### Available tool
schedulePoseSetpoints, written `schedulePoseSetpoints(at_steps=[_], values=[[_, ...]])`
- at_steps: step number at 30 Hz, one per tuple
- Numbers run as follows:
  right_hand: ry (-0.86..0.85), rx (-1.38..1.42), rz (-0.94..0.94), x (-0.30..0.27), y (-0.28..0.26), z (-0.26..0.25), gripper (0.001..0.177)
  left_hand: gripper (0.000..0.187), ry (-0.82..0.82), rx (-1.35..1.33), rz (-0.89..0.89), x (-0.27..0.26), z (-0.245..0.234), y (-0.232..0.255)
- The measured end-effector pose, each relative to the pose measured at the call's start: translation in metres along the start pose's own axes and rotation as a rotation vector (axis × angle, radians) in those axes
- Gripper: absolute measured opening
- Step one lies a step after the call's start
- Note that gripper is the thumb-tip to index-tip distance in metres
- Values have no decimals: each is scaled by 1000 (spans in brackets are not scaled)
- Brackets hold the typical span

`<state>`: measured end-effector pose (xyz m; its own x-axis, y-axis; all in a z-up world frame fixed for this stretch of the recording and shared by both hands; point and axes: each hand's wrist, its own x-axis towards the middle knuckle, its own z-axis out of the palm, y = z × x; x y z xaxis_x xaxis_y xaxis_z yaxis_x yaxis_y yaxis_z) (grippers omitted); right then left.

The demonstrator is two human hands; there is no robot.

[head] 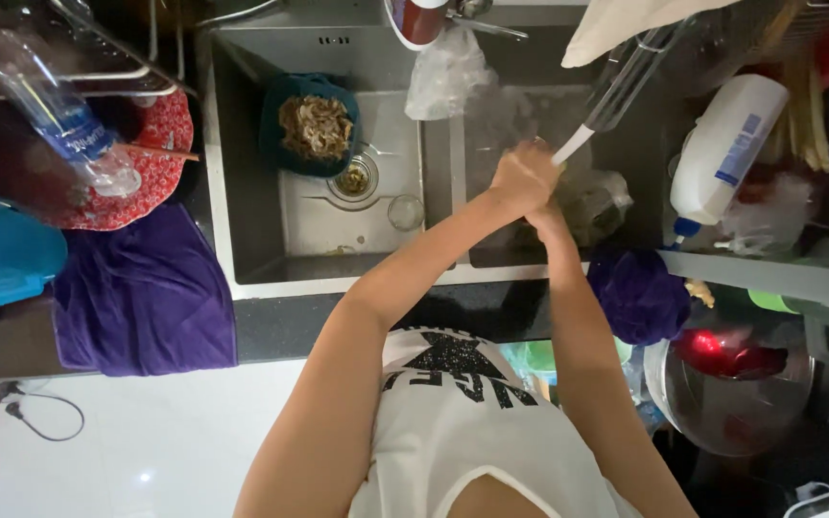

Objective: Wash and rinse various kitchen containers, glasses, and plastic bags in a double sink.

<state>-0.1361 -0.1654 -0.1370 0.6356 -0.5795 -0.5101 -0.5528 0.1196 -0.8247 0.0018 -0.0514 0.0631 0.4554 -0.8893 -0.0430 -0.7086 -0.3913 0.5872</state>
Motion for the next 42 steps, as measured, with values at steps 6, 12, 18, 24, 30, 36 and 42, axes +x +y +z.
schedulePoseSetpoints(at_steps=[6, 12, 18, 24, 30, 36, 42], values=[[-14, -232, -57, -30, -42, 2, 50, 19, 125, 101, 174, -15, -34, 15], [-64, -514, -179, -29, -74, 40, 51, 15, 137, -208, 200, -24, -20, -8], [-95, -809, -310, -36, -51, 58, 52, 10, 192, -377, 282, -39, -38, -7], [-141, -1062, -358, -10, 9, 47, 53, 19, 173, -617, 219, -35, 41, -87], [-354, -1355, -192, 5, 15, 53, 54, 53, -166, -1975, -209, -114, 38, -149], [-549, -1630, -17, -41, -76, 78, 43, 56, -338, -1992, -679, -176, 63, -158], [-420, -1163, -77, -8, -44, 38, 33, 61, -269, -1843, -643, -207, 13, -137]])
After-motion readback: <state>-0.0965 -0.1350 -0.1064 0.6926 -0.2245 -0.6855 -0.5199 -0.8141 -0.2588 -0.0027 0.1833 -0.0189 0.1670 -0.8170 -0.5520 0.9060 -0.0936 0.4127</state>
